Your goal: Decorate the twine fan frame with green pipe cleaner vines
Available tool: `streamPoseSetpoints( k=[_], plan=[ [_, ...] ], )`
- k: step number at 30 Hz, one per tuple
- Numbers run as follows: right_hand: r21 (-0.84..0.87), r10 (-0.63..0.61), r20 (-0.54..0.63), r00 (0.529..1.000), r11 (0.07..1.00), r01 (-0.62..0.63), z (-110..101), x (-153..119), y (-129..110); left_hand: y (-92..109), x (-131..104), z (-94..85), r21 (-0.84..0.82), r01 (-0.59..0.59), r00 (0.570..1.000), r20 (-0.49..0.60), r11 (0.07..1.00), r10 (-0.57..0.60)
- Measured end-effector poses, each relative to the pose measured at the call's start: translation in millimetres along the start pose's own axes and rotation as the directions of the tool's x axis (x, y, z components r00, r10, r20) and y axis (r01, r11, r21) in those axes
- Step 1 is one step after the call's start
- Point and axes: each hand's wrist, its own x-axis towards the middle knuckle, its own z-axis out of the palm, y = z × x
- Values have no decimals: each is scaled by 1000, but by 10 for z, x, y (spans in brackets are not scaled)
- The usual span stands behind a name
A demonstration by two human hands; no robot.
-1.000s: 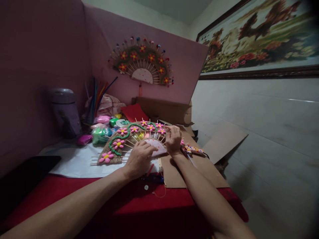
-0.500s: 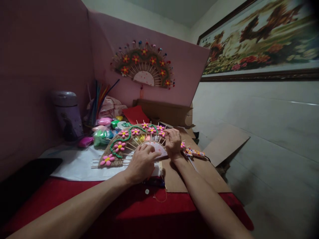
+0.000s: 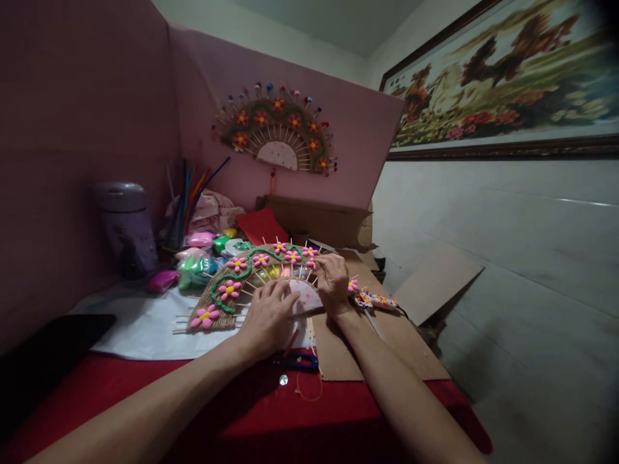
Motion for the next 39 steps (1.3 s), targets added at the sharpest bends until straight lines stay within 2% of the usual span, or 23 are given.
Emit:
streamPoseSetpoints(
  k=[3, 10, 19, 24, 30, 35, 39],
  plan=[
    [-4, 13, 10, 1000, 1000, -13, 6, -4, 4, -63, 32, -4, -2, -3, 1000, 21, 1000, 3],
    [3, 1, 23, 1000, 1000, -1, 13, -10, 6, -255, 79, 13, -28, -147, 989, 15, 989, 147],
    [-6, 3, 7, 1000, 1000, -3, 2, -6, 3, -271, 110, -5, -89, -214, 977, -10, 973, 214],
    [-60, 14, -69, 998, 998, -18, -70, 53, -7, -245, 131, -104, -78, -256, 964, -92, 964, 248],
    [-137, 34, -264, 964, 988, -72, -169, 137, 54, -258, 147, -187, -77, -271, 961, -83, 960, 264],
    [-148, 13, -292, 956, 987, -59, -169, 150, 128, -315, 157, -191, -95, -271, 961, -91, 958, 263],
    [-184, -4, -325, 946, 981, -59, -274, 213, 253, -366, 174, -208, -85, -282, 959, -68, 956, 277]
  ],
)
